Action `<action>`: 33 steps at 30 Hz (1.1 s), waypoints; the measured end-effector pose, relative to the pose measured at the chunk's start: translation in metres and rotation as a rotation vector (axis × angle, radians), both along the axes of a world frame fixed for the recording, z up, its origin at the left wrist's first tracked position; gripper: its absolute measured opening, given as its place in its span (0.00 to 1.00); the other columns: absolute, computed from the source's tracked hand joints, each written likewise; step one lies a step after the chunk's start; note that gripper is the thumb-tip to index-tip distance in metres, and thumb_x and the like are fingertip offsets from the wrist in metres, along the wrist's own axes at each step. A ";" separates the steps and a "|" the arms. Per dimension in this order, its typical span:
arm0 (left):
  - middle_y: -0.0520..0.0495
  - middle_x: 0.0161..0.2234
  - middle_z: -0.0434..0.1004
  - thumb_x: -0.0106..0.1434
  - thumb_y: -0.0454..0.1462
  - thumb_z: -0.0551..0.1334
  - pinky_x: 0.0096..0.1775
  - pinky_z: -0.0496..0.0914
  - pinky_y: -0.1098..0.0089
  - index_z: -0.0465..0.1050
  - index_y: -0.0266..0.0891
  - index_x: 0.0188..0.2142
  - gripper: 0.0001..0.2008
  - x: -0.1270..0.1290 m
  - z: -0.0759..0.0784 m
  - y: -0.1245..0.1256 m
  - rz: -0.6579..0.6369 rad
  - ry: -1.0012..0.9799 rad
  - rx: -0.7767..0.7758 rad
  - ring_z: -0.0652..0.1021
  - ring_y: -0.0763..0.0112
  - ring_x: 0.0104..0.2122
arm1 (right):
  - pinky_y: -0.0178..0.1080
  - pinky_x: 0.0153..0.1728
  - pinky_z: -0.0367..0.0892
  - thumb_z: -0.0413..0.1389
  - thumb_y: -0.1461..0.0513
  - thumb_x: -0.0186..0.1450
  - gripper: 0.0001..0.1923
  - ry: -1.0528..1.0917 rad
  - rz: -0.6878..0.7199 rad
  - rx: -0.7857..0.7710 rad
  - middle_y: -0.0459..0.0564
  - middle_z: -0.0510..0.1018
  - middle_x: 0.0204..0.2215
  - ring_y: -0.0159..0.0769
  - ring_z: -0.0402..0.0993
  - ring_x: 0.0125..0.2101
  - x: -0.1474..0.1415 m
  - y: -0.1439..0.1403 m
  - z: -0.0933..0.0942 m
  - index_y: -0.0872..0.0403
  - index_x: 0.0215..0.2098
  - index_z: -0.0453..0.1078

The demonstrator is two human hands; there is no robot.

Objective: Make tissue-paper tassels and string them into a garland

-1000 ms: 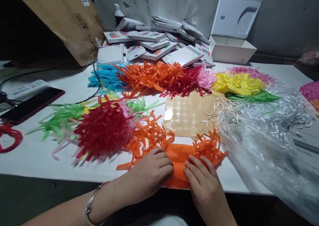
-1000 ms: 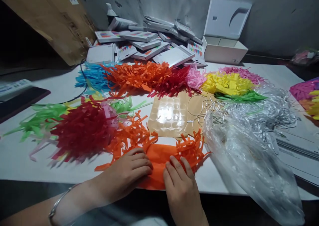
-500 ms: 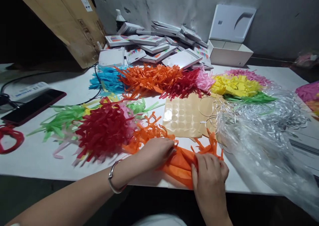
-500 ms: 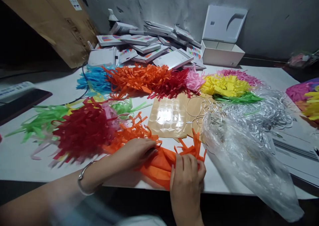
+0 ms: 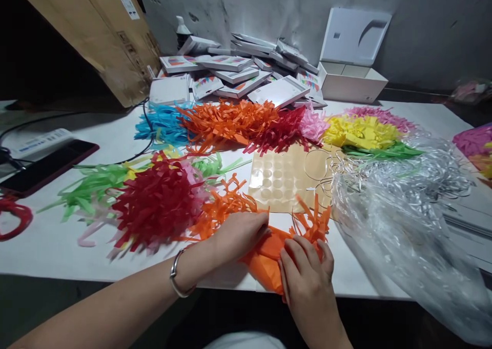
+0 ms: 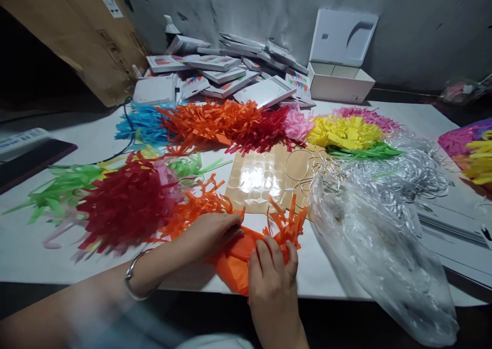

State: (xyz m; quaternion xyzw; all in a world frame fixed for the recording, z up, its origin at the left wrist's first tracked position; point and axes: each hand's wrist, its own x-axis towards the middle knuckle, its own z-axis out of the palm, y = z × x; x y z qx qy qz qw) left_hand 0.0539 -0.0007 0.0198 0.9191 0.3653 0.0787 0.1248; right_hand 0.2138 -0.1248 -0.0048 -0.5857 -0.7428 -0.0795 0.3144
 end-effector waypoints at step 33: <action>0.48 0.41 0.78 0.72 0.35 0.56 0.48 0.58 0.57 0.76 0.42 0.36 0.10 -0.032 0.004 -0.027 -0.153 -0.120 0.061 0.73 0.60 0.44 | 0.50 0.55 0.54 0.41 0.66 0.75 0.16 0.047 -0.083 -0.098 0.52 0.78 0.39 0.42 0.73 0.45 0.012 -0.008 -0.002 0.53 0.39 0.71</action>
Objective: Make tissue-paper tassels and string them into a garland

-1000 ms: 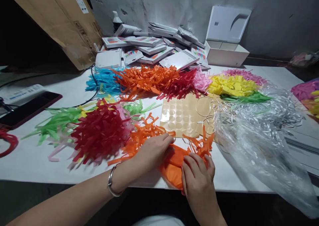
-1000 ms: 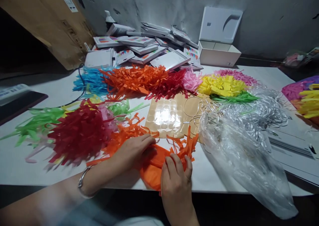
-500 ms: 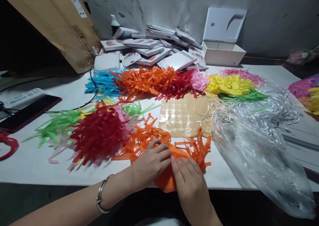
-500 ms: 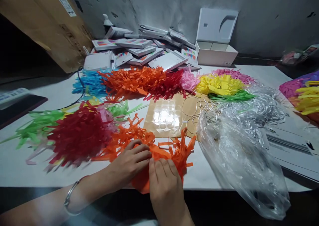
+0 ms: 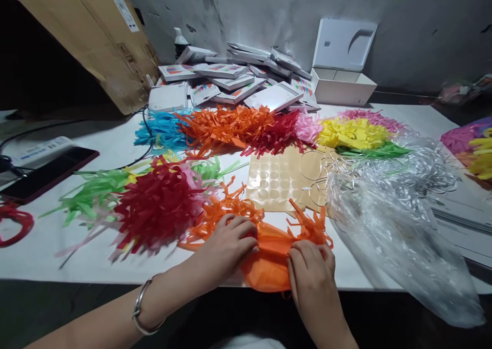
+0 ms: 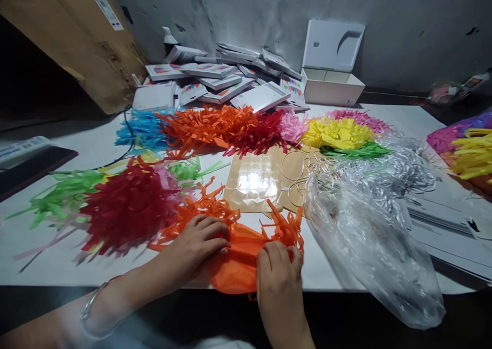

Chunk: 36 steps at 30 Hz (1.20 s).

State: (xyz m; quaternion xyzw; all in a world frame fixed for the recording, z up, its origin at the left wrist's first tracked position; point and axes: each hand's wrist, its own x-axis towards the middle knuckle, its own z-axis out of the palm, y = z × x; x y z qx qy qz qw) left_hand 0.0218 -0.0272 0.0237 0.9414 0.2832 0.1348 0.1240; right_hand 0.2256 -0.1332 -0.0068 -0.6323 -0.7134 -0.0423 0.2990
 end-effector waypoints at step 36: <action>0.50 0.33 0.76 0.66 0.29 0.60 0.57 0.55 0.53 0.71 0.39 0.30 0.08 0.017 -0.008 -0.003 -0.090 -0.030 0.205 0.73 0.64 0.37 | 0.49 0.56 0.53 0.44 0.70 0.73 0.16 -0.027 0.175 0.068 0.48 0.78 0.32 0.38 0.72 0.39 -0.007 0.019 0.004 0.54 0.35 0.72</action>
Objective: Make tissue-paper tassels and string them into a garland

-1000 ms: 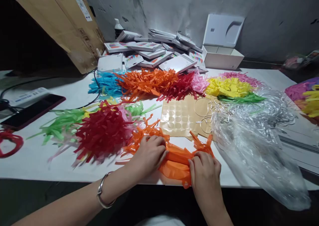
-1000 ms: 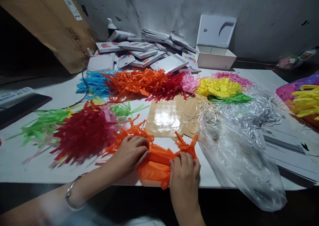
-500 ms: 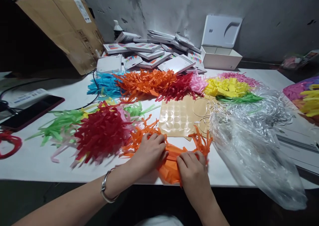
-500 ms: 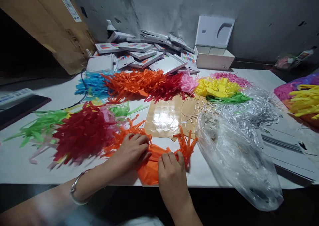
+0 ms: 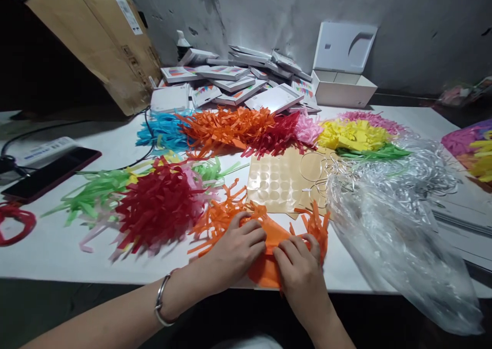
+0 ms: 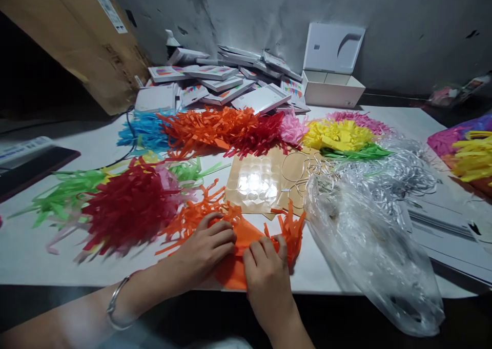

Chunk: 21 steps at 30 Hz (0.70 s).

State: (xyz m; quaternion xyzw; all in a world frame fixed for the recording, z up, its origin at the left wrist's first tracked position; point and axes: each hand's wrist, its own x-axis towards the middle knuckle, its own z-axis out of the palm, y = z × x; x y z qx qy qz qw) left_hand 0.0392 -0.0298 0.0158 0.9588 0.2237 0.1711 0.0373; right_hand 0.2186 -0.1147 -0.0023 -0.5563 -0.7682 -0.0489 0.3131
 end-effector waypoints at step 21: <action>0.49 0.37 0.76 0.67 0.33 0.64 0.51 0.58 0.55 0.74 0.40 0.35 0.03 0.005 0.010 0.001 -0.009 0.130 -0.021 0.72 0.62 0.39 | 0.53 0.54 0.56 0.46 0.68 0.72 0.14 -0.032 -0.338 -0.029 0.53 0.78 0.35 0.43 0.73 0.40 0.004 -0.001 -0.005 0.54 0.34 0.72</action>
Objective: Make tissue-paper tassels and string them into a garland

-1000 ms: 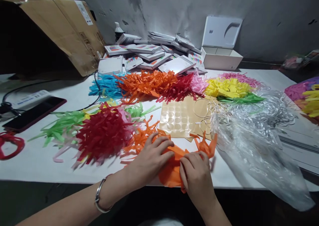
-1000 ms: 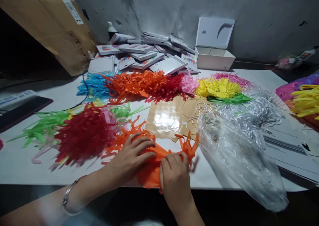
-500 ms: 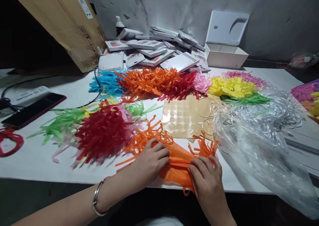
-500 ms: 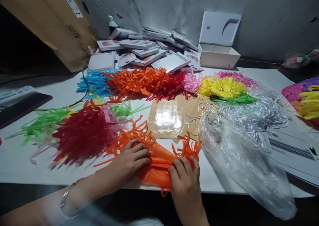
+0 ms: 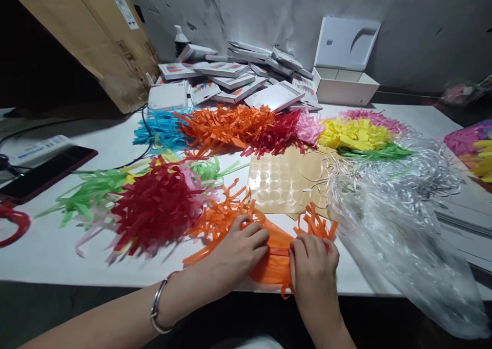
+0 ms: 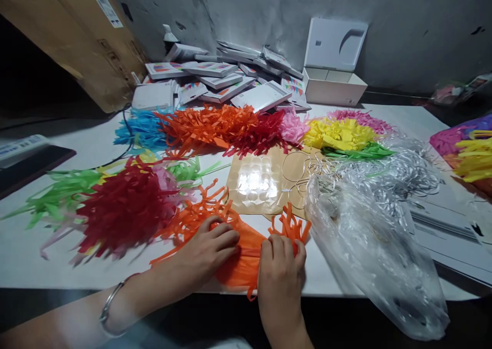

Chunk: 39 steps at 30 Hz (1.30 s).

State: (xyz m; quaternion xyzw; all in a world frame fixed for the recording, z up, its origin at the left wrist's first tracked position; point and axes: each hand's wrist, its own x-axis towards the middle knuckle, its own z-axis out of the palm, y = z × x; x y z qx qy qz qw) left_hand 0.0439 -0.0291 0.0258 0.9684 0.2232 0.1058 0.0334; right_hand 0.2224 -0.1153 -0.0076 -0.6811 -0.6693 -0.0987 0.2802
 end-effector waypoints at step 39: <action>0.48 0.38 0.78 0.67 0.27 0.58 0.54 0.59 0.55 0.74 0.38 0.35 0.08 0.006 -0.012 0.004 0.078 -0.122 -0.073 0.74 0.63 0.41 | 0.50 0.52 0.56 0.48 0.72 0.67 0.11 -0.123 0.253 -0.079 0.48 0.71 0.28 0.39 0.65 0.32 -0.008 0.016 -0.001 0.53 0.32 0.68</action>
